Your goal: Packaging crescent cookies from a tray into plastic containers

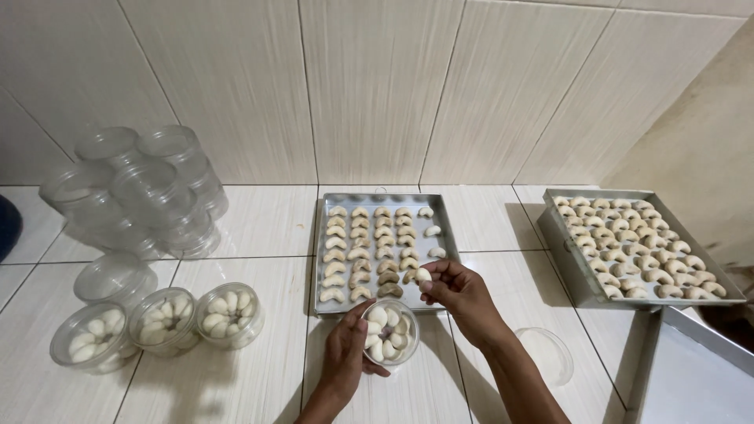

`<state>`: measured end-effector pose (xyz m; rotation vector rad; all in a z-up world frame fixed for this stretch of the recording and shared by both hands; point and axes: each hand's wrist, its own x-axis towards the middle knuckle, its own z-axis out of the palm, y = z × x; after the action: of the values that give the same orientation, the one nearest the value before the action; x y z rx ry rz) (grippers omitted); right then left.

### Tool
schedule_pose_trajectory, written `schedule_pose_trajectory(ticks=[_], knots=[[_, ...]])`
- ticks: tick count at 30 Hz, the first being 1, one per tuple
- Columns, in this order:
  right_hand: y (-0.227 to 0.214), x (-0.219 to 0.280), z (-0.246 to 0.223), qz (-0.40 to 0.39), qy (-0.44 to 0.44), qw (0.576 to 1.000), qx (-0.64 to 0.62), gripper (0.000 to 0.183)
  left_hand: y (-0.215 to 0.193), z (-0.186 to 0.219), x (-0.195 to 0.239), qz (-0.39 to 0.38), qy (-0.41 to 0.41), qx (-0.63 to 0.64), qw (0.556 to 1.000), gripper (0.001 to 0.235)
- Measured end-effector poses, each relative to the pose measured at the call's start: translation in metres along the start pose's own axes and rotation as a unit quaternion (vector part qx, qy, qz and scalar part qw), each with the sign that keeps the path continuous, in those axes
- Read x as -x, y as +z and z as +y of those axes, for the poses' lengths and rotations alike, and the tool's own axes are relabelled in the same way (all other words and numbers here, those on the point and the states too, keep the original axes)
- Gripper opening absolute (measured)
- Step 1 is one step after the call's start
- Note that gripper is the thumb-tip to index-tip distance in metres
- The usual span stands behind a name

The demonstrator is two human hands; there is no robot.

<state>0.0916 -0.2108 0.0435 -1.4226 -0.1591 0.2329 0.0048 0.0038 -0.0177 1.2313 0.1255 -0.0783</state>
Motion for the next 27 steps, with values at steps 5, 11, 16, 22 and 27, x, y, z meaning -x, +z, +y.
schedule_pose_trajectory(ticks=[5, 11, 16, 22, 27], knots=[[0.006, 0.005, -0.002, -0.027, -0.005, 1.000, -0.007, 0.025, 0.003, 0.005, 0.001, 0.018, -0.025, -0.027, 0.999, 0.055], [0.010, 0.007, -0.003, -0.037, 0.015, 0.999, -0.006, 0.024, 0.003, 0.003, 0.000, 0.016, -0.018, -0.018, 1.000, 0.057], [0.014, 0.014, -0.006, -0.058, -0.002, 0.998, 0.010, 0.026, -0.001, -0.006, -0.003, 0.013, 0.002, -0.016, 1.000, 0.062], [0.032, 0.032, -0.026, -0.041, -0.048, 0.984, 0.168, 0.027, -0.002, -0.008, -0.003, -0.022, 0.047, -0.028, 0.998, 0.078], [0.052, 0.048, -0.033, -0.004, -0.085, 0.929, 0.359, 0.021, -0.001, -0.006, 0.000, -0.035, 0.046, -0.028, 0.998, 0.071]])
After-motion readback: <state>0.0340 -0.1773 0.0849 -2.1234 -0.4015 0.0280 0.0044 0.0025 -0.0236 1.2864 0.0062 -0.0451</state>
